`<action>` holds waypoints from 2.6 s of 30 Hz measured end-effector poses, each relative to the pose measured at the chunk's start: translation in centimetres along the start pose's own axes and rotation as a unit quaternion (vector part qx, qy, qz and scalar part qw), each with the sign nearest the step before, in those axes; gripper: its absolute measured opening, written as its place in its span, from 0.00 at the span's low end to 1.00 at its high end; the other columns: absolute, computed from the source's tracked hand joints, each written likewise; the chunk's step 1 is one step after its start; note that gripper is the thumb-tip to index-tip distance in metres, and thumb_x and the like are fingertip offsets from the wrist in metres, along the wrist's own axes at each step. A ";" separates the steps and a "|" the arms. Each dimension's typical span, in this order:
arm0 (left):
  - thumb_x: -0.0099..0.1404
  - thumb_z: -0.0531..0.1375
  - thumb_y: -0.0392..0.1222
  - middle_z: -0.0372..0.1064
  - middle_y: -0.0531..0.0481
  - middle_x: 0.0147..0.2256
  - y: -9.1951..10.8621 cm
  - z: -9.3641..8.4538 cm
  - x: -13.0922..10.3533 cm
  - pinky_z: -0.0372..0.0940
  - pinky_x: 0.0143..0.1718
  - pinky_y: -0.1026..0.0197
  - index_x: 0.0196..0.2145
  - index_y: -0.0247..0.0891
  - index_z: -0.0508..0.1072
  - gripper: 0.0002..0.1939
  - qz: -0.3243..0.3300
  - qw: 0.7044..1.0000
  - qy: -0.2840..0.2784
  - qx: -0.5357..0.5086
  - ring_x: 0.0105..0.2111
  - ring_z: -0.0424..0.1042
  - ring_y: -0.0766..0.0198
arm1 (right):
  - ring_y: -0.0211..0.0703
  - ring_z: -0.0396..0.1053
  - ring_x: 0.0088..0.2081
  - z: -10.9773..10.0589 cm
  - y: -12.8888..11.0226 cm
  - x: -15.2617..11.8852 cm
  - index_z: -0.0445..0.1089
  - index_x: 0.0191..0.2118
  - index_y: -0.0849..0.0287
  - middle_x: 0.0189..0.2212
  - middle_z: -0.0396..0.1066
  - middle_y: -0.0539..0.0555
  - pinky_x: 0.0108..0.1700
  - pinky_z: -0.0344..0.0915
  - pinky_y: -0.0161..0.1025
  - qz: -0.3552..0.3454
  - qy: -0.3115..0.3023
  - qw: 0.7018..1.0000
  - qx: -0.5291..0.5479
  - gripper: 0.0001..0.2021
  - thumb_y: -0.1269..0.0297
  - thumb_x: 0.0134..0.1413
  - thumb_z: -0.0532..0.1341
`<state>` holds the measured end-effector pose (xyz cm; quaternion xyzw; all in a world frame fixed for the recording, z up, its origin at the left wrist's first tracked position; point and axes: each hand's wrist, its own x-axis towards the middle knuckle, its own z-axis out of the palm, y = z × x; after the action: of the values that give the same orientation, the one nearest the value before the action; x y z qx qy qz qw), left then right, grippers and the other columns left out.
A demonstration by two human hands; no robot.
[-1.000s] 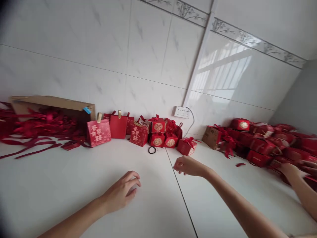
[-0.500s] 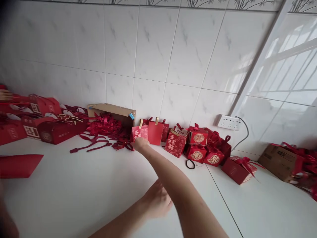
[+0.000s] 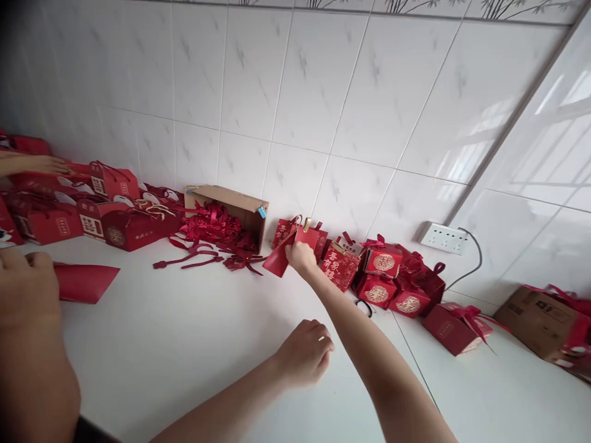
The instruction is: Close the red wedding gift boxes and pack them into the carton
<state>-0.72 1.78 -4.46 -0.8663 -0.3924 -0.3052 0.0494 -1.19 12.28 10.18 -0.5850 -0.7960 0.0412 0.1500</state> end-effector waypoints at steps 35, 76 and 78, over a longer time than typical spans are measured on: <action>0.58 0.62 0.48 0.69 0.52 0.29 2.7 -8.2 6.0 0.65 0.36 0.64 0.29 0.38 0.67 0.11 -0.128 0.940 0.116 -0.295 0.33 0.71 0.64 | 0.40 0.67 0.33 1.5 14.1 -17.5 0.60 0.42 0.56 0.33 0.66 0.53 0.33 0.67 0.37 -0.227 0.326 0.876 0.274 0.05 0.70 0.60 0.54; 0.59 0.57 0.33 0.72 0.46 0.43 2.8 -8.4 3.8 0.70 0.44 0.60 0.45 0.39 0.76 0.17 0.026 0.957 0.199 -0.210 0.43 0.72 0.60 | 0.39 0.65 0.30 1.3 13.4 -18.2 0.60 0.45 0.56 0.31 0.65 0.51 0.31 0.64 0.37 -0.218 0.272 0.872 0.343 0.09 0.68 0.59 0.55; 0.58 0.57 0.33 0.72 0.47 0.42 2.9 -8.6 3.8 0.70 0.44 0.60 0.45 0.40 0.76 0.17 0.034 0.960 0.195 -0.200 0.42 0.72 0.60 | 0.40 0.65 0.31 1.0 13.4 -18.4 0.63 0.43 0.56 0.29 0.65 0.51 0.32 0.64 0.38 -0.223 0.271 0.876 0.330 0.07 0.68 0.59 0.55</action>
<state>-0.99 -0.54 5.06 -0.7951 -0.2762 -0.5386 -0.0386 15.79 -0.78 2.52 -0.2967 -0.7740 0.1067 0.5491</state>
